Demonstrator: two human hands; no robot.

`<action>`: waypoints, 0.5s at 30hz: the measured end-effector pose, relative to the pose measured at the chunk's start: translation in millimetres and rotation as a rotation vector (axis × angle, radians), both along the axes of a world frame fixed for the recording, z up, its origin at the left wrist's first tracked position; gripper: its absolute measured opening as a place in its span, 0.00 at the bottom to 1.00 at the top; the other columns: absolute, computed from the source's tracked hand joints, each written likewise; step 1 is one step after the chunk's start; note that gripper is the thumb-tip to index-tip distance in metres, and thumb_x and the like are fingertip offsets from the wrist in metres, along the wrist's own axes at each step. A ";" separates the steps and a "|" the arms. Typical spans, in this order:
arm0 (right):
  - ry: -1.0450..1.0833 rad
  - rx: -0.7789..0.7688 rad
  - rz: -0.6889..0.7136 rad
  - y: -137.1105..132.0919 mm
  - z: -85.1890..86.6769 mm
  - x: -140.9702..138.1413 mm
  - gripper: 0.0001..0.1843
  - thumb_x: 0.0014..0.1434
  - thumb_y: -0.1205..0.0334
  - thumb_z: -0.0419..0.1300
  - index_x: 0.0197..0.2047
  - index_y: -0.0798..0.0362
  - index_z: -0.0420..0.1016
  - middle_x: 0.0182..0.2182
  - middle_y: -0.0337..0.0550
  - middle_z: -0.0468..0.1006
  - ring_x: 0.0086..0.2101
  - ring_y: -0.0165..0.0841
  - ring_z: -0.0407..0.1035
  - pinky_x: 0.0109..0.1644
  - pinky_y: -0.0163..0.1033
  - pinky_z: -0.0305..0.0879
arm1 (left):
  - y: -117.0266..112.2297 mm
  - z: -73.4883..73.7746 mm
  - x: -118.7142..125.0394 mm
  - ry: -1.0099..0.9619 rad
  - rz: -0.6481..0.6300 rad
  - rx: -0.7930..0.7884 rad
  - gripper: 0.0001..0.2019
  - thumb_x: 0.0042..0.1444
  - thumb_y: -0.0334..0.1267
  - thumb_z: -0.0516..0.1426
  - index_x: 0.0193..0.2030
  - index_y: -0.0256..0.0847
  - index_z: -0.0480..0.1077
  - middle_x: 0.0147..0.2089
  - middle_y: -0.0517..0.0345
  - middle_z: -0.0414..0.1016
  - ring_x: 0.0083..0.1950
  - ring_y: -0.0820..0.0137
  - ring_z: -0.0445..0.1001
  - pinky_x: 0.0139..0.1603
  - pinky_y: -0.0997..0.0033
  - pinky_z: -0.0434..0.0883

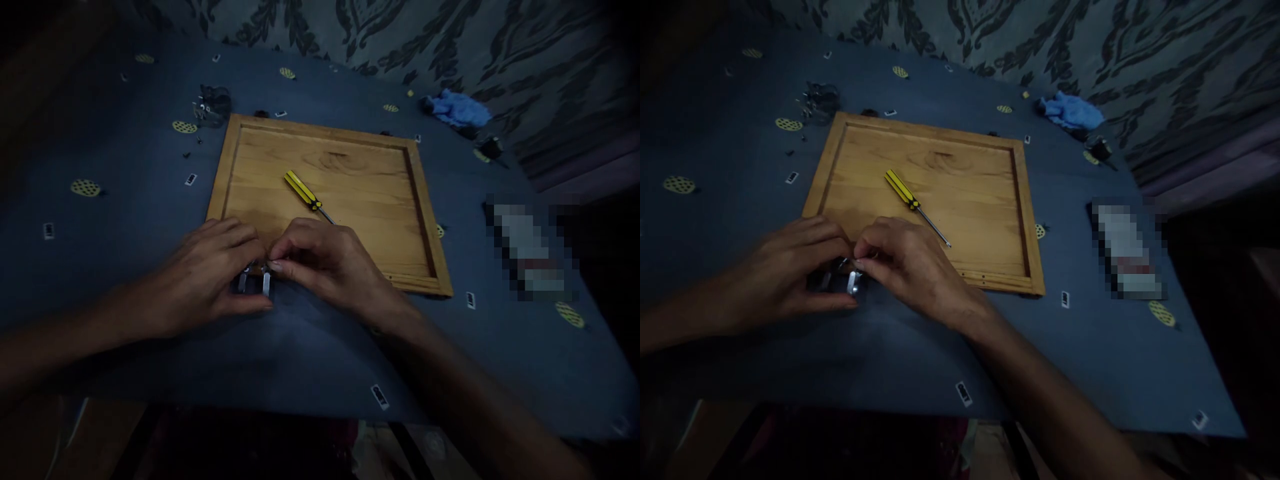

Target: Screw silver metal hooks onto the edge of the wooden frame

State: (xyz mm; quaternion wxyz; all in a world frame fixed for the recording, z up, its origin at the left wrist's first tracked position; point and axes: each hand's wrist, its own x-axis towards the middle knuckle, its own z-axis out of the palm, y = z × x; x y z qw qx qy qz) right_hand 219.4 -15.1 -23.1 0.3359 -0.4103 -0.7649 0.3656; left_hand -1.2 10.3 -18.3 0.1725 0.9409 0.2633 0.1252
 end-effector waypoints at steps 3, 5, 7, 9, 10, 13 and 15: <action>0.106 0.045 -0.025 -1.7 1.6 -0.7 0.05 0.61 0.66 0.67 0.33 0.52 0.77 0.31 0.37 0.76 0.32 0.29 0.70 0.39 0.36 0.65 | -0.2 -1.0 0.3 -0.004 0.003 0.005 0.18 0.62 0.53 0.61 0.44 0.38 0.72 0.38 0.57 0.71 0.41 0.63 0.69 0.42 0.63 0.64; 0.142 0.061 -0.036 -2.0 3.6 -0.6 0.07 0.62 0.62 0.68 0.32 0.52 0.77 0.30 0.37 0.77 0.31 0.29 0.70 0.37 0.37 0.66 | -0.3 -2.0 0.3 -0.002 0.009 0.005 0.18 0.61 0.53 0.62 0.43 0.37 0.72 0.38 0.57 0.71 0.41 0.63 0.69 0.42 0.63 0.65; 0.169 0.072 -0.041 -2.0 5.5 -0.3 0.10 0.62 0.59 0.69 0.31 0.52 0.76 0.30 0.38 0.77 0.31 0.30 0.71 0.36 0.37 0.66 | -0.3 -3.1 0.0 0.002 0.013 0.004 0.19 0.61 0.54 0.62 0.42 0.37 0.73 0.38 0.57 0.71 0.41 0.64 0.69 0.43 0.63 0.65; 0.207 0.089 -0.039 -1.9 6.6 -0.3 0.11 0.62 0.59 0.68 0.30 0.51 0.75 0.29 0.38 0.76 0.30 0.30 0.71 0.36 0.37 0.67 | -0.2 -4.1 -0.7 0.006 0.017 0.004 0.20 0.61 0.55 0.61 0.42 0.37 0.73 0.38 0.57 0.71 0.41 0.64 0.69 0.43 0.63 0.66; 0.229 0.097 -0.036 -1.9 6.8 -0.4 0.11 0.63 0.59 0.68 0.29 0.51 0.75 0.29 0.38 0.76 0.30 0.30 0.71 0.37 0.38 0.68 | -0.2 -4.5 -1.1 0.006 0.019 0.002 0.20 0.62 0.55 0.61 0.42 0.37 0.73 0.39 0.57 0.71 0.41 0.64 0.70 0.44 0.63 0.66; 0.276 0.109 -0.026 -2.5 6.3 -1.7 0.11 0.62 0.66 0.66 0.27 0.51 0.72 0.28 0.38 0.75 0.31 0.30 0.71 0.37 0.38 0.68 | -0.3 -5.2 -2.0 0.003 0.021 -0.005 0.21 0.62 0.56 0.60 0.44 0.37 0.73 0.40 0.57 0.72 0.43 0.64 0.70 0.45 0.62 0.66; 0.286 0.108 -0.028 -3.1 6.2 -2.7 0.12 0.60 0.70 0.66 0.27 0.51 0.71 0.28 0.37 0.74 0.31 0.29 0.70 0.37 0.38 0.67 | -0.5 -4.7 -1.9 0.011 0.026 -0.011 0.21 0.62 0.57 0.60 0.45 0.38 0.73 0.41 0.57 0.72 0.44 0.64 0.71 0.46 0.62 0.67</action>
